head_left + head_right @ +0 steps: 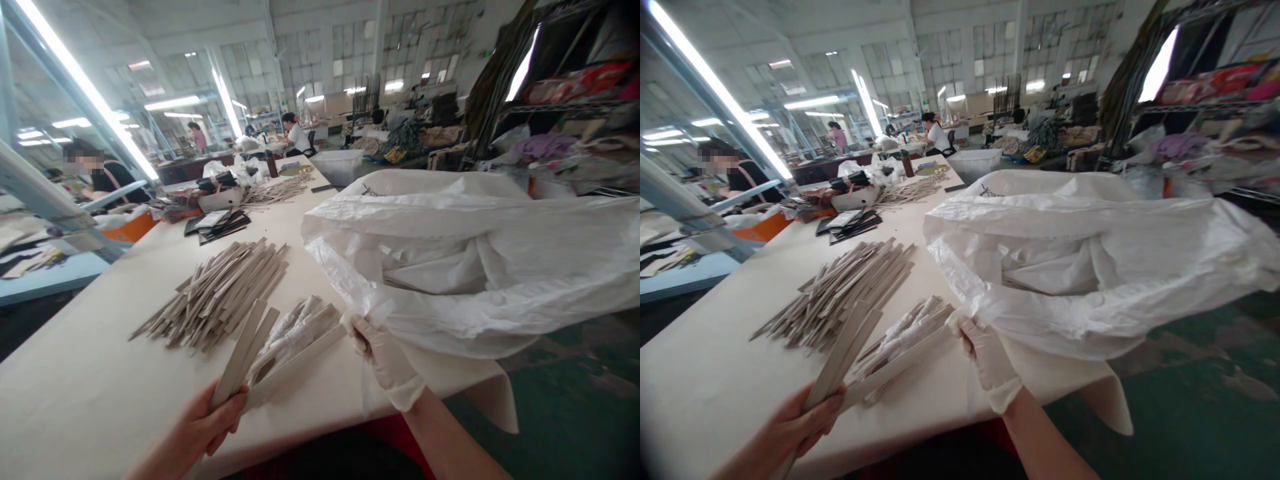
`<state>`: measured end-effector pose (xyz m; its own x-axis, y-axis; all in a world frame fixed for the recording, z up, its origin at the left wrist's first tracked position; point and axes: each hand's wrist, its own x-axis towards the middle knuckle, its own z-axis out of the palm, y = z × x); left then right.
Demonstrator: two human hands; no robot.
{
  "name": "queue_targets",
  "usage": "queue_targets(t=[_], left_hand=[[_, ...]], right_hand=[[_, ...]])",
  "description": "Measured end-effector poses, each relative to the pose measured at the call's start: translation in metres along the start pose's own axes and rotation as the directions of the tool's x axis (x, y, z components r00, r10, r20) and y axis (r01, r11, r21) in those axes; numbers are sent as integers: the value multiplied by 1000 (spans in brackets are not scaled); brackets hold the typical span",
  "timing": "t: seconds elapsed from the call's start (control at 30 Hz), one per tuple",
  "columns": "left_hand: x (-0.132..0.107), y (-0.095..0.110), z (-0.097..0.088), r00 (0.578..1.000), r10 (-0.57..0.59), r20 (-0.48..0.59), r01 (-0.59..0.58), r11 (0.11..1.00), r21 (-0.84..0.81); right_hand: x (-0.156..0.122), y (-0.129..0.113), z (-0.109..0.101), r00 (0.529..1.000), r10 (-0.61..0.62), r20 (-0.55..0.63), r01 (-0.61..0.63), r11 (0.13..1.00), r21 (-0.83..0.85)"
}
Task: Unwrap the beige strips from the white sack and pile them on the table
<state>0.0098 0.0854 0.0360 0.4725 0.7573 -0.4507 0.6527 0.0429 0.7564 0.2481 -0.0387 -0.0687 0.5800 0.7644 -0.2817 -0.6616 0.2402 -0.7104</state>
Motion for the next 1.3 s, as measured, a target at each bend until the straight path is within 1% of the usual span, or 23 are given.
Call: queue_targets(t=[0.1, 0.13, 0.2, 0.27, 0.3, 0.37, 0.4, 0.43, 0.47, 0.53, 0.57, 0.6, 0.7, 0.73, 0.77, 0.83, 0.9, 1.0, 1.07, 1.13, 1.17, 1.23, 1.3], left_hand=[[3, -3, -1, 1000, -12, 29, 12, 1000, 1], [4, -2, 2, 999, -8, 37, 8, 1000, -1], [7, 2, 13, 999, 19, 42, -18, 1000, -8], [8, 7, 29, 997, 71, 36, -71, 997, -18], [9, 9, 37, 994, 102, 38, -101, 995, -22], [11, 10, 49, 988, 147, 49, -146, 989, -21], [11, 9, 52, 987, 153, 54, -153, 988, -15], [12, 6, 53, 987, 149, 54, -149, 989, -3], [13, 3, 53, 989, 135, 55, -136, 991, 12], [14, -4, 51, 992, 112, 52, -114, 993, 42], [15, -6, 51, 993, 113, 45, -115, 992, 51], [16, -7, 52, 992, 120, 33, -122, 991, 56], [16, -8, 57, 988, 152, -15, -151, 986, 64], [15, -9, 57, 988, 152, -11, -151, 986, 75], [15, -10, 57, 989, 145, 7, -145, 985, 91], [14, -14, 56, 991, 124, 50, -129, 983, 129], [15, -19, 54, 990, 128, 50, -135, 977, 163], [23, -22, 52, 978, 209, -1, -203, 953, 224], [30, -20, 48, 966, 259, -13, -244, 923, 297], [39, -14, 43, 958, 285, -40, -245, 879, 410], [43, -10, 41, 954, 294, -63, -229, 846, 482], [54, -2, 41, 945, 313, -100, -184, 756, 628], [65, 6, 42, 942, 322, -94, -152, 659, 737]], right_hand=[[-4, -2, 1, 999, -34, -37, 28, 990, -136], [-7, -1, 4, 998, -47, -45, 37, 982, -185], [-15, 5, 15, 998, -62, -21, 53, 954, -295], [-26, 16, 27, 998, -30, 54, 49, 915, -400], [-31, 21, 33, 993, 24, 115, 29, 899, -437], [-41, 28, 39, 956, 147, 253, -16, 890, -456], [-43, 28, 39, 940, 177, 291, -39, 905, -423], [-43, 28, 38, 940, 177, 292, -63, 931, -360], [-43, 26, 36, 955, 149, 256, -76, 959, -274], [-39, 22, 33, 988, 91, 122, -79, 992, -99], [-38, 21, 34, 991, 100, 84, -97, 995, -39], [-37, 23, 36, 988, 124, 89, -124, 992, -5], [-38, 32, 44, 939, 263, 222, -266, 964, -20], [-39, 35, 44, 925, 293, 242, -294, 955, -32], [-39, 38, 43, 925, 296, 239, -299, 954, -24], [-38, 39, 37, 952, 246, 184, -258, 965, 42], [-37, 40, 34, 967, 217, 135, -232, 967, 105], [-35, 42, 40, 941, 292, 173, -307, 949, 72], [-31, 42, 41, 938, 299, 173, -315, 946, 75], [-24, 41, 35, 951, 278, 134, -297, 944, 146], [-20, 40, 30, 952, 284, 113, -302, 932, 201], [-11, 37, 19, 940, 321, 111, -340, 884, 321], [-5, 33, 11, 927, 348, 139, -373, 828, 418]])
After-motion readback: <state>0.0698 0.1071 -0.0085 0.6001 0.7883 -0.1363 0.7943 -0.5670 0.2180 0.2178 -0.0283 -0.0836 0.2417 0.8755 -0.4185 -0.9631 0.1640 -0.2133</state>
